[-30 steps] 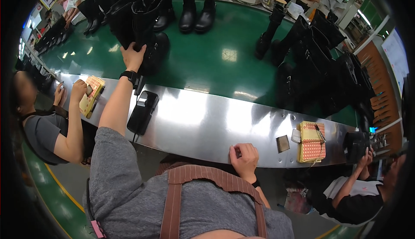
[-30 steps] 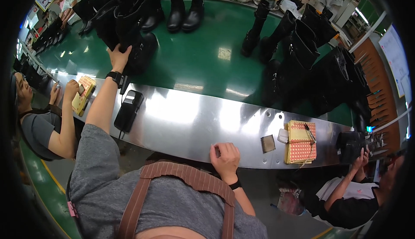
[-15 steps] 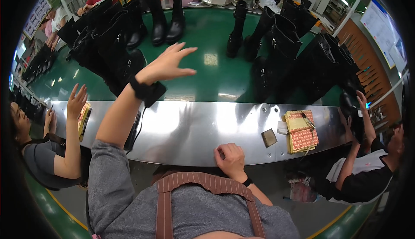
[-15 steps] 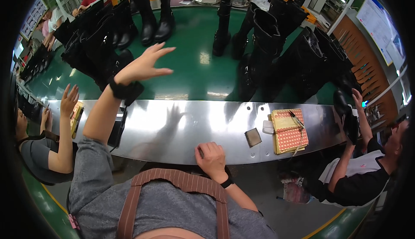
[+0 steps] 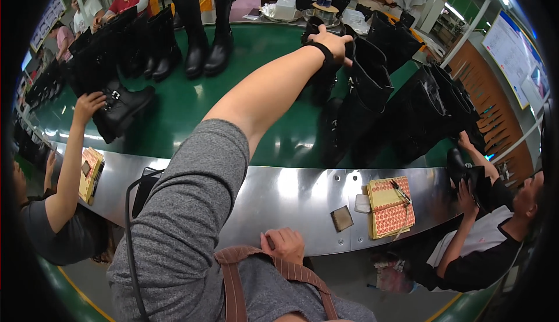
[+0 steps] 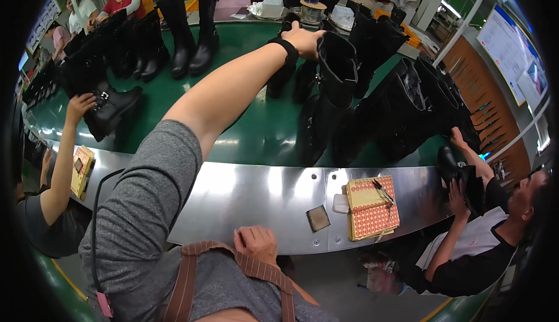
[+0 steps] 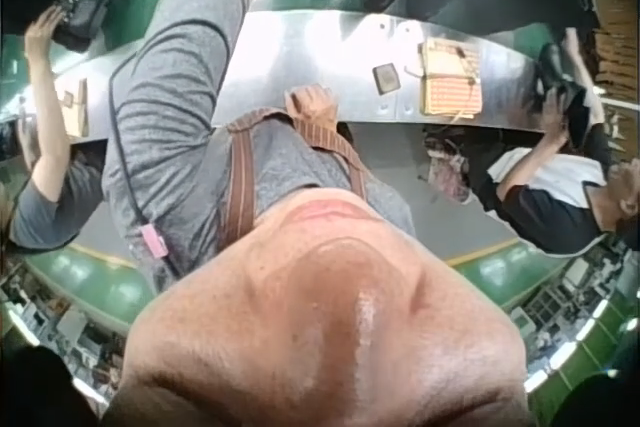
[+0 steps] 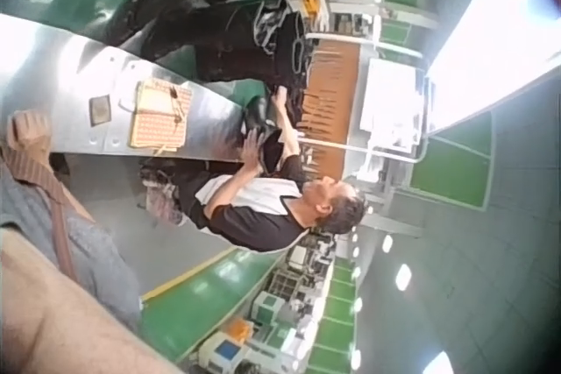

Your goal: The recorder inspects and cleans black boots on a shoe manufacturing assembly line.

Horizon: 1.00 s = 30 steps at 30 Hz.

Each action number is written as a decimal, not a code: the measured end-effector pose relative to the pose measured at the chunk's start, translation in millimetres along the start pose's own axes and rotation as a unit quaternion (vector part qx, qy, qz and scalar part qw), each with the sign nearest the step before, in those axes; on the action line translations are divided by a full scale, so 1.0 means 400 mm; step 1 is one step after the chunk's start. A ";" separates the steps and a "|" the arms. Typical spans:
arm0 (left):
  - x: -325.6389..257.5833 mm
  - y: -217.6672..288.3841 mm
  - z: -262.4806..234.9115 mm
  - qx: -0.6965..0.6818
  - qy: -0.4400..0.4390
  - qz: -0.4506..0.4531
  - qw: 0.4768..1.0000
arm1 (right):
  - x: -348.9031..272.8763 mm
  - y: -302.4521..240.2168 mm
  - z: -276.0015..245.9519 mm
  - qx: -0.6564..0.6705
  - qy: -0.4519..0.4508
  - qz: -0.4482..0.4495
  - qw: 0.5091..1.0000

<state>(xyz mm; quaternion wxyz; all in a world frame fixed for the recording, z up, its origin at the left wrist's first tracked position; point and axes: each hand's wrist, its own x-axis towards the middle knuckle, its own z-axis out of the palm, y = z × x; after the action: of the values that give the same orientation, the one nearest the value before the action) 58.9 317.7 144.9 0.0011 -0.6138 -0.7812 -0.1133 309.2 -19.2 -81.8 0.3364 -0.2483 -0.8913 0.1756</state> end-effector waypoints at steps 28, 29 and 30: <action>-1.098 -0.046 -0.151 -0.134 0.344 0.169 0.914 | 0.179 -0.081 -0.022 0.168 0.055 0.005 0.984; -1.104 -0.075 -0.151 -0.123 0.352 0.180 0.910 | 0.186 -0.099 -0.041 0.151 0.058 0.003 0.987; -1.097 -0.115 -0.128 -0.106 0.397 0.240 0.879 | 0.177 -0.095 -0.040 0.189 0.062 0.047 0.979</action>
<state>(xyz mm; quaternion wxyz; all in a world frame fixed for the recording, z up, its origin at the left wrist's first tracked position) 116.0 -122.5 124.9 0.2734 -0.6824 -0.5270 -0.4264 261.9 -8.1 -15.7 0.4234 -0.2324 -0.8068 0.3403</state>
